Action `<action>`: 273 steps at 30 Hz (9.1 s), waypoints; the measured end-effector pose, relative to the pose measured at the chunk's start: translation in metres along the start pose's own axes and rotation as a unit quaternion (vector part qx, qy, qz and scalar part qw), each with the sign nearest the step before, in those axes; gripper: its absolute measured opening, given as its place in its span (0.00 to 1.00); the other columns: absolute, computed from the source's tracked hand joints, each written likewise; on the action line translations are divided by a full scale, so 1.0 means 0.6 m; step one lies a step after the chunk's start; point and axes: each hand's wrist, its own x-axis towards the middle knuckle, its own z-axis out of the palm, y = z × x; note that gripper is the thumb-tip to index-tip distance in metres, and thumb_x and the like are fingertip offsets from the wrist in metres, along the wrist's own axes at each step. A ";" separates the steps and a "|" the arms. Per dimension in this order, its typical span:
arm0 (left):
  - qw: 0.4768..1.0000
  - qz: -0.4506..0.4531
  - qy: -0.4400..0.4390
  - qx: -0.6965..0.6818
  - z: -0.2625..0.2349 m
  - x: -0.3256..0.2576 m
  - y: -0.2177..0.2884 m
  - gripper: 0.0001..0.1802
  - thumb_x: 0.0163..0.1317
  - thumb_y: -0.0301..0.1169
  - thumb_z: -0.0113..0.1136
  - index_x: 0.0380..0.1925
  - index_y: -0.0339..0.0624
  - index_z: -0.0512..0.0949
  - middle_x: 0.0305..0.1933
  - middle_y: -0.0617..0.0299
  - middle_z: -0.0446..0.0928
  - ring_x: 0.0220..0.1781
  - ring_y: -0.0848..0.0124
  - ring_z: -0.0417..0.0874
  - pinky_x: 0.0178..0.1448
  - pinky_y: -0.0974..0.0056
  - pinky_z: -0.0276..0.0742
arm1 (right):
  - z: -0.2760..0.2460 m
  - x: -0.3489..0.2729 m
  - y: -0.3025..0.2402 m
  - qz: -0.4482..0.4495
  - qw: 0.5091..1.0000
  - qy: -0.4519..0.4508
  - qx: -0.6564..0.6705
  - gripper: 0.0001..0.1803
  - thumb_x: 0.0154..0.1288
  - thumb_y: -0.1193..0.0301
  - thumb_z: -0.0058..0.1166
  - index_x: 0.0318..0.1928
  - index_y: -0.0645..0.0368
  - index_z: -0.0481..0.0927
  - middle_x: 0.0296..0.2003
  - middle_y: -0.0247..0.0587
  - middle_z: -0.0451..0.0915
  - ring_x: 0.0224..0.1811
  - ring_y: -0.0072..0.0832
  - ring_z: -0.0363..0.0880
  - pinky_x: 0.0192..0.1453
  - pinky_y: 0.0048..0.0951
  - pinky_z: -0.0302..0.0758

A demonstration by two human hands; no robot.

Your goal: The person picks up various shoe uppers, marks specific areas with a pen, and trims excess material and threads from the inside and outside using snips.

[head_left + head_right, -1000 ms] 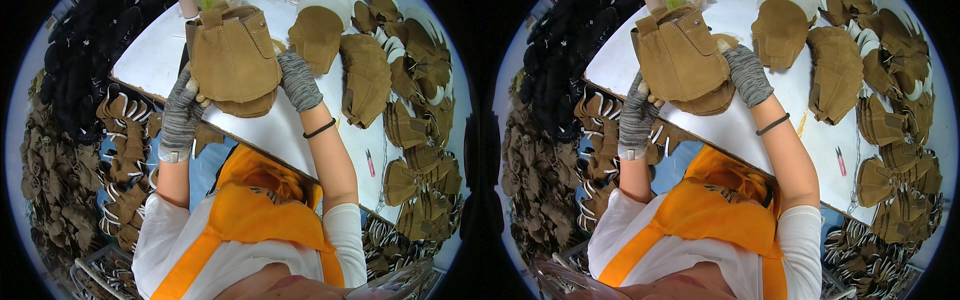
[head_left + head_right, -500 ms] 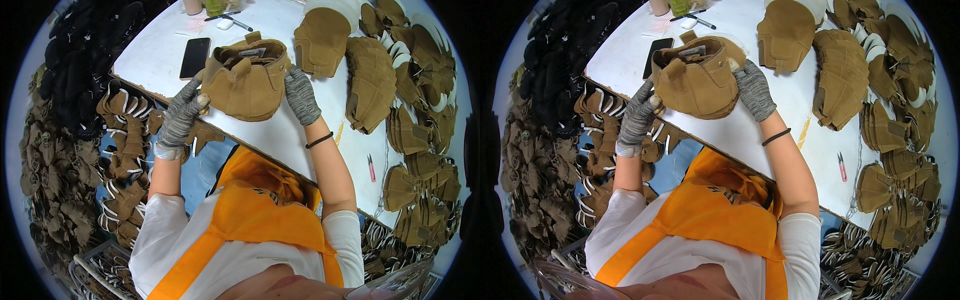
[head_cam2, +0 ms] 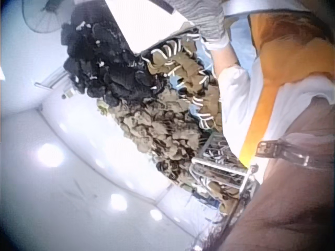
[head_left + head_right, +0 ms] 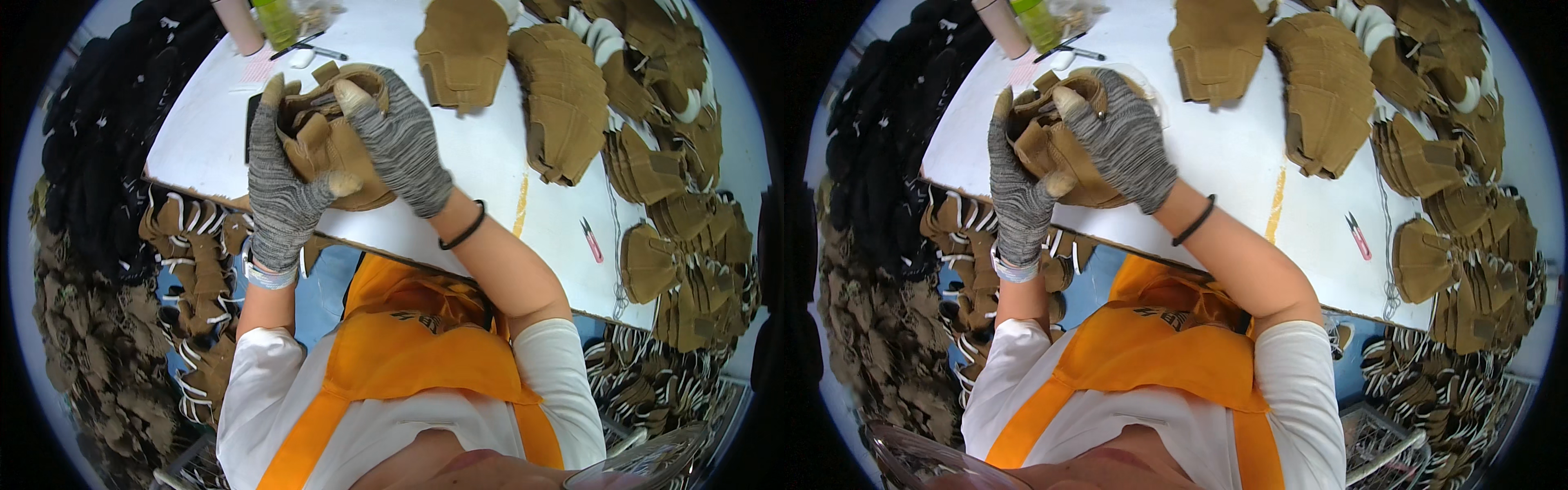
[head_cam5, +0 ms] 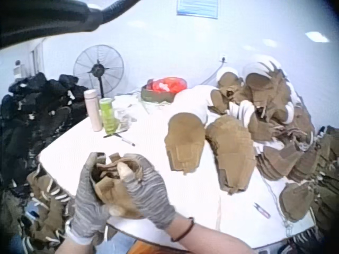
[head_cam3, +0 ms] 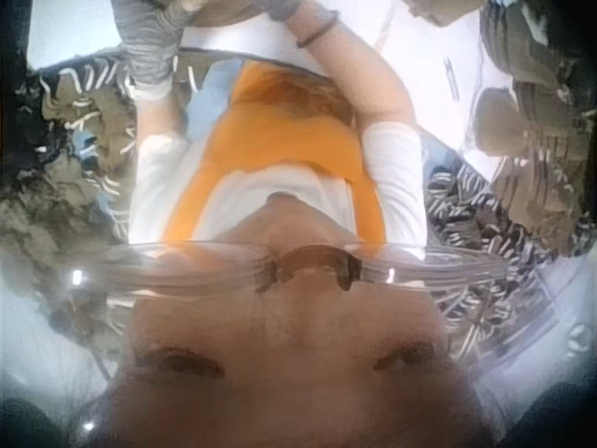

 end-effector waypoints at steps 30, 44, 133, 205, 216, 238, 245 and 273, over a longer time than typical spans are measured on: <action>0.995 0.003 0.093 0.047 0.042 -0.051 -0.034 0.49 0.43 0.43 0.80 0.62 0.43 0.61 0.57 0.52 0.67 0.61 0.61 0.70 0.65 0.56 0.71 | -0.292 0.047 -0.050 -0.111 0.942 0.229 -0.219 0.11 0.66 0.65 0.57 0.45 0.55 0.84 0.40 0.35 0.83 0.40 0.27 0.80 0.45 0.27 0.77; 0.788 -0.247 -0.267 -0.497 0.243 -0.062 0.085 0.48 0.61 0.60 0.57 0.68 0.34 0.57 0.61 0.55 0.70 0.63 0.65 0.69 0.67 0.64 0.65 | -0.355 -0.252 -0.130 -0.187 0.876 0.264 -0.357 0.16 0.63 0.61 0.58 0.44 0.59 0.86 0.45 0.41 0.84 0.48 0.33 0.81 0.54 0.30 0.75; 0.732 -0.306 -0.190 -0.578 0.259 -0.078 0.146 0.32 0.68 0.48 0.54 0.65 0.40 0.62 0.66 0.53 0.67 0.68 0.59 0.67 0.74 0.52 0.61 | -0.314 -0.277 -0.212 0.120 0.924 0.277 -0.234 0.23 0.65 0.58 0.61 0.51 0.62 0.75 0.37 0.39 0.80 0.36 0.20 0.77 0.43 0.22 0.75; 0.916 -0.371 -0.069 -0.137 -0.086 0.029 -0.055 0.20 0.64 0.37 0.62 0.55 0.42 0.78 0.43 0.63 0.82 0.43 0.75 0.80 0.48 0.68 0.77 | -0.124 -0.051 0.130 0.173 0.982 0.012 -0.070 0.13 0.69 0.65 0.49 0.40 0.63 0.79 0.31 0.48 0.80 0.35 0.42 0.78 0.43 0.35 0.75; 0.993 0.105 -0.052 -0.035 -0.010 0.080 0.030 0.39 0.56 0.58 0.63 0.60 0.42 0.73 0.65 0.51 0.69 0.61 0.60 0.75 0.63 0.58 0.73 | -0.134 0.020 -0.013 -0.042 0.999 -0.001 -0.024 0.26 0.72 0.54 0.47 0.60 0.61 0.70 0.52 0.43 0.77 0.54 0.32 0.76 0.61 0.30 0.72; 0.972 -0.116 -0.193 0.064 0.015 0.164 0.005 0.25 0.59 0.50 0.65 0.43 0.38 0.81 0.37 0.56 0.81 0.41 0.66 0.80 0.50 0.62 0.75 | -0.060 0.017 0.065 -0.154 0.943 0.163 -0.245 0.13 0.69 0.68 0.52 0.49 0.61 0.79 0.34 0.41 0.79 0.37 0.32 0.78 0.43 0.32 0.77; 0.971 -0.100 -0.192 0.100 0.027 0.185 -0.003 0.28 0.60 0.54 0.62 0.44 0.37 0.80 0.40 0.49 0.81 0.44 0.59 0.80 0.52 0.58 0.74 | -0.043 -0.039 0.009 -0.240 0.877 -0.096 -0.405 0.28 0.56 0.61 0.64 0.58 0.50 0.77 0.28 0.36 0.72 0.27 0.32 0.71 0.31 0.34 0.71; 0.972 0.008 -0.139 0.191 0.047 0.170 -0.044 0.26 0.60 0.49 0.62 0.45 0.37 0.78 0.42 0.47 0.80 0.46 0.52 0.79 0.54 0.54 0.74 | -0.055 -0.082 0.039 -0.240 0.836 -0.171 -0.463 0.18 0.52 0.67 0.66 0.47 0.43 0.85 0.19 0.32 0.67 0.20 0.29 0.68 0.24 0.31 0.65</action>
